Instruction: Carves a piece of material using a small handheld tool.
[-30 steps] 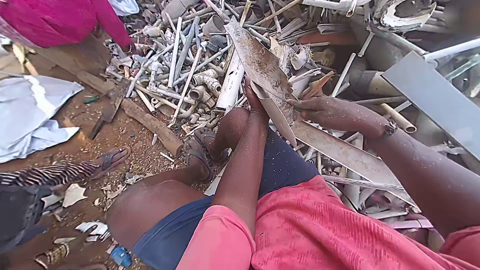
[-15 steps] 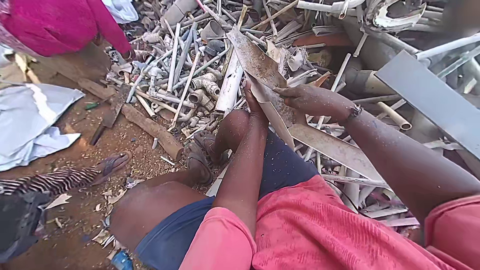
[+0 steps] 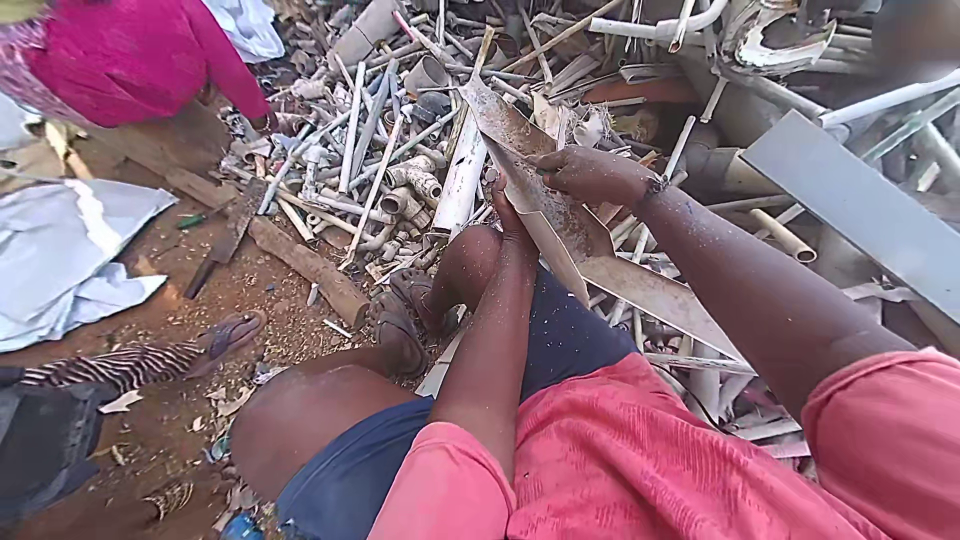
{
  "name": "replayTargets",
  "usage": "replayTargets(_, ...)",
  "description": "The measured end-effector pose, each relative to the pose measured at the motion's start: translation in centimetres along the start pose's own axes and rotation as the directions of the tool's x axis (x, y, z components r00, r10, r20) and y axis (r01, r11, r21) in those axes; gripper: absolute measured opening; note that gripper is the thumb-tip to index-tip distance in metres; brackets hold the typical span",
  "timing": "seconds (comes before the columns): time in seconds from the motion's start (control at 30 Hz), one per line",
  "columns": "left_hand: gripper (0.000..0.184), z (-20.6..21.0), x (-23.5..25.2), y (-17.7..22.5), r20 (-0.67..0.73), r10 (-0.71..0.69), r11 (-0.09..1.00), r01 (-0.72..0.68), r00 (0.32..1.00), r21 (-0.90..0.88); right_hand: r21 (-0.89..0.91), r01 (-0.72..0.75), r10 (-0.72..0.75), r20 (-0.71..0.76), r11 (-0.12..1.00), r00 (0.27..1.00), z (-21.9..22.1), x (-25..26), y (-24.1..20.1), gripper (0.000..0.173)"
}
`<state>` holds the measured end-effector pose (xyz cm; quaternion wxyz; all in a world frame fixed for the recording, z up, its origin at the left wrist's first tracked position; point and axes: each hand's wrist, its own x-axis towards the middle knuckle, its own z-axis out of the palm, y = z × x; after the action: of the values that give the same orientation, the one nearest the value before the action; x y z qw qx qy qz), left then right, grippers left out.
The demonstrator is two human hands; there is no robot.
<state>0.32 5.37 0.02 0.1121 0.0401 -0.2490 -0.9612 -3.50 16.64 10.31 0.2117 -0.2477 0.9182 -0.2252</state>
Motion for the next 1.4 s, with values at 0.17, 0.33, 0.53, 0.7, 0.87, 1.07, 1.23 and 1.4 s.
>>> replayTargets(0.17, 0.039, -1.7, 1.3, -0.5, -0.019, 0.081, 0.997, -0.081, 0.997, 0.007, -0.053, 0.014, -0.011, 0.052, 0.999, 0.999, 0.1, -3.2, -0.5, 0.045)
replayTargets(0.33, 0.035, -1.5, 1.2, -1.2, -0.01, 0.042, 0.999, -0.042, 0.999, 0.018, -0.081, -0.067, 0.071, 0.04, 0.994, 0.997, -0.1, -3.3, -0.1, 0.042)
replayTargets(0.53, 0.04, -0.5, 0.5, 0.0, -0.059, 0.0, 1.0, 0.001, 0.998, 0.01, -0.15, -0.021, 0.025, 0.023, 0.989, 0.999, -0.3, -2.0, -0.7, 0.039)
replayTargets(0.7, 0.041, -1.6, 1.6, -0.5, -0.049, 0.06, 0.998, -0.06, 0.997, 0.001, -0.133, 0.003, 0.008, 0.08, 0.991, 0.997, 0.9, -7.3, 1.0, 0.044)
replayTargets(0.87, 0.038, -0.4, 0.7, -0.5, -0.042, -0.007, 0.999, 0.009, 0.999, 0.045, -0.138, -0.054, 0.058, 0.02, 0.989, 0.998, 0.0, -2.4, 0.6, 0.044)
replayTargets(1.07, 0.049, -0.4, 1.1, 0.3, -0.096, -0.03, 0.999, 0.028, 0.995, -0.021, -0.146, -0.011, 0.027, 0.113, 0.989, 0.993, 0.4, -6.1, 0.5, 0.041)
replayTargets(1.23, 0.049, -0.5, 1.2, -0.8, -0.057, -0.08, 0.996, 0.078, 0.995, -0.037, -0.166, 0.007, 0.0, 0.045, 0.986, 0.999, 1.2, -5.7, 2.4, 0.037)
replayTargets(1.4, 0.044, -0.4, 0.8, -0.9, -0.081, -0.05, 0.998, 0.053, 0.996, 0.045, -0.154, -0.002, 0.003, 0.011, 0.988, 1.0, 0.7, -1.1, 2.4, 0.029)
